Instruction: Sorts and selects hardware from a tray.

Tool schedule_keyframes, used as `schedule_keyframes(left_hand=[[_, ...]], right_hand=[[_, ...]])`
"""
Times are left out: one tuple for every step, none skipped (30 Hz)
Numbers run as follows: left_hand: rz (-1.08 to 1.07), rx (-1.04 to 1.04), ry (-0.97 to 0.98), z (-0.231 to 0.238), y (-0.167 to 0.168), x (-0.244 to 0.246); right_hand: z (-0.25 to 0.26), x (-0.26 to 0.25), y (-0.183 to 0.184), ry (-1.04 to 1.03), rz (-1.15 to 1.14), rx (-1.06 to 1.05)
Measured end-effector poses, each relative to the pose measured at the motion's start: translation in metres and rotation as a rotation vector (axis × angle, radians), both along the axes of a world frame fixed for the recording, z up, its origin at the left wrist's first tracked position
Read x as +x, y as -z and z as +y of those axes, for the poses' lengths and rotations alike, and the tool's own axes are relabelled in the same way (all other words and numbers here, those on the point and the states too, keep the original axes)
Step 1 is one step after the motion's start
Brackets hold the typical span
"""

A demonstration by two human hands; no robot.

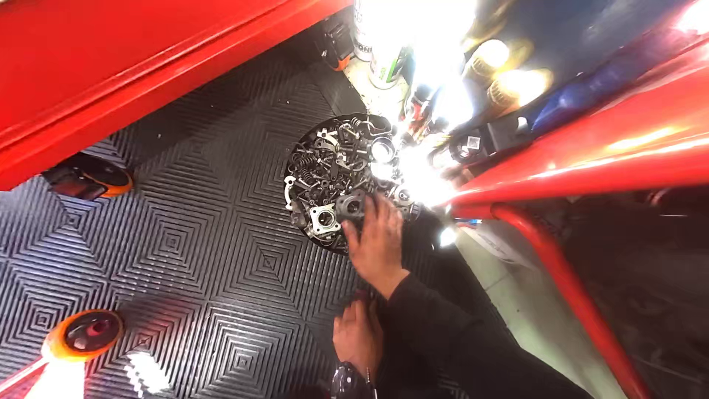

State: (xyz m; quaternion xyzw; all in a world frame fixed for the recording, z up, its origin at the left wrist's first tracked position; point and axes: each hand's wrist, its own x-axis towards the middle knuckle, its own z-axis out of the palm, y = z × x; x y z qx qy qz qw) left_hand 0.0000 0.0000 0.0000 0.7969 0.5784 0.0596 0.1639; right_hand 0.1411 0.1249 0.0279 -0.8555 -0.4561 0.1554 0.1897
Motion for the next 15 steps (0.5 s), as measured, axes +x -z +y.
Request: schedule_keyframes(left_hand=[[0.0,0.003,-0.003,0.001,-0.003,0.002],[0.0,0.01,-0.003,0.001,-0.005,0.002],[0.0,0.014,-0.004,0.001,-0.006,0.002],[-0.002,0.02,-0.004,0.001,-0.006,0.002],[-0.002,0.021,-0.002,0.001,-0.004,0.002],[-0.003,0.014,0.002,0.001,-0.002,0.001],[0.002,0.001,0.006,0.001,0.0,0.0],[0.006,-0.003,0.007,0.0,0.001,0.0],[0.012,0.0,0.009,0.0,0.001,0.0],[0.016,0.003,0.009,0.0,0.001,0.0],[0.016,-0.002,0.01,0.0,0.001,0.0],[0.017,-0.005,0.01,-0.001,0.001,0.0],[0.018,-0.001,0.01,0.0,0.001,0.0],[0.019,0.002,0.011,0.001,0.001,0.0],[0.017,0.004,0.014,0.001,0.001,0.0]], right_hand=[[-0.002,-0.011,-0.003,0.018,0.034,0.023],[-0.004,-0.019,-0.004,0.034,0.069,0.038],[-0.005,-0.024,-0.005,0.039,0.098,0.047],[-0.007,-0.024,-0.007,0.03,0.121,0.052],[-0.007,-0.019,-0.007,0.015,0.117,0.059],[-0.007,-0.01,-0.008,-0.002,0.089,0.067],[-0.005,0.003,-0.01,-0.011,0.049,0.079],[-0.004,0.018,-0.012,-0.004,-0.003,0.088],[-0.003,0.033,-0.012,0.015,-0.067,0.081],[-0.001,0.046,-0.011,0.038,-0.121,0.049],[-0.001,0.057,-0.008,0.046,-0.169,-0.005],[-0.001,0.063,-0.005,0.035,-0.197,-0.083],[-0.003,0.064,-0.003,0.009,-0.221,-0.149],[-0.005,0.062,-0.001,-0.015,-0.235,-0.185],[-0.008,0.057,0.0,-0.017,-0.238,-0.182]])
